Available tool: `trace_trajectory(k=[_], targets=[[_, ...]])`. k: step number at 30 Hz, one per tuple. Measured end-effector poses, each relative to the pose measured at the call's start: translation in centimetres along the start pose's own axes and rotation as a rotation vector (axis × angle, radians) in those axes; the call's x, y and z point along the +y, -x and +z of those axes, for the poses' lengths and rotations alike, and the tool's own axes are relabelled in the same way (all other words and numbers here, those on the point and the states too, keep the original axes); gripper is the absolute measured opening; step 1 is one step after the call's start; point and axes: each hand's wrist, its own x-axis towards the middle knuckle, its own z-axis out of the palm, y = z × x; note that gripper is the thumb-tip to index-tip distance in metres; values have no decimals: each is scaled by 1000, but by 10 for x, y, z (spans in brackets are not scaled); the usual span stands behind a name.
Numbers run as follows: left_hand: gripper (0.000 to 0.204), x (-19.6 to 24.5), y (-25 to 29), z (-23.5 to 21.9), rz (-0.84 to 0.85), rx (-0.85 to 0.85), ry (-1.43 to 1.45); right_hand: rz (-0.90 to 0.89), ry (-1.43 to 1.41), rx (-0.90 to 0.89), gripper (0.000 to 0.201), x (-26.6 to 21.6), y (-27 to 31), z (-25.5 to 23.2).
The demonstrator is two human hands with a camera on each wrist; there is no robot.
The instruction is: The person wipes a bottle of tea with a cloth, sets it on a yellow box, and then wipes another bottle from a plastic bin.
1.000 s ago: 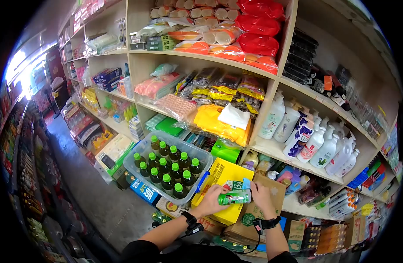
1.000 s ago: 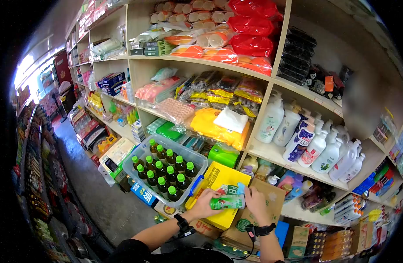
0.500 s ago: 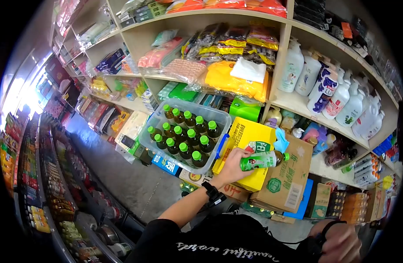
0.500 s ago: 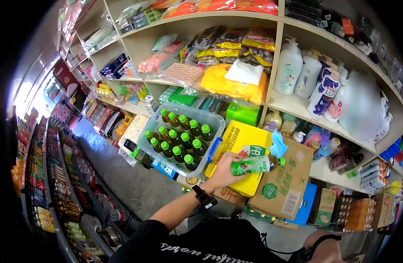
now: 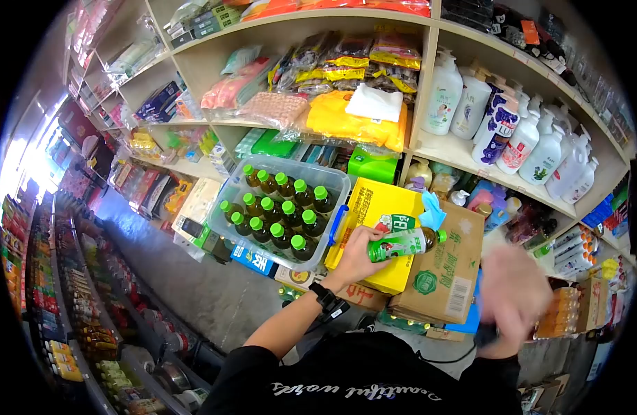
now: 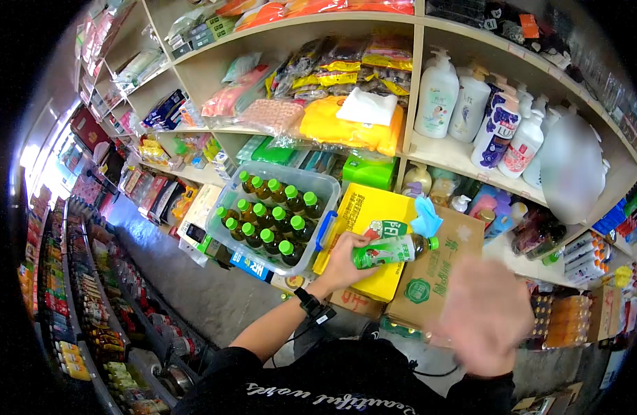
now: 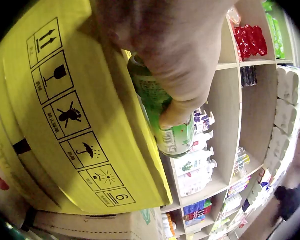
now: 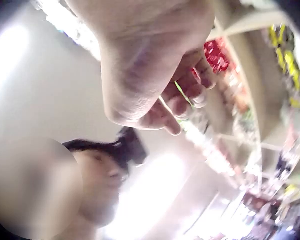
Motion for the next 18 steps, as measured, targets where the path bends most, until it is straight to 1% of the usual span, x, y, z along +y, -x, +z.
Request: trace_trajectory(k=[1, 2, 3, 5, 6, 7, 8, 11, 12, 15, 18], targets=[[60, 2, 0, -1, -5, -7, -7, 77, 120, -87, 7, 24, -11, -3], [60, 4, 1, -2, -11, -16, -14, 322, 60, -85, 9, 54, -23, 10], [59, 6, 1, -2, -9, -3, -8, 447, 5, -142, 16, 104, -30, 17], [58, 9, -1, -3, 1, 18, 5, 654, -23, -182, 29, 218, 1, 28], [59, 8, -3, -4, 8, 14, 5, 637, 22, -219, 38, 284, 31, 29], [59, 7, -2, -4, 13, 12, 4, 619, 67, -259, 47, 324, 52, 29], [59, 6, 0, -3, 13, 12, 3, 695, 161, -325, 61, 323, 56, 29], [60, 3, 1, -2, 17, 13, 10, 820, 76, -354, 68, 346, 72, 38], [61, 2, 1, -2, 26, 18, 15, 798, 59, -309, 74, 349, 77, 43], [61, 2, 2, -1, 21, 17, 6, 886, 92, -293, 73, 352, 83, 45], [61, 2, 2, -1, 18, 19, 24, 945, -65, -304, 63, 337, 77, 38]])
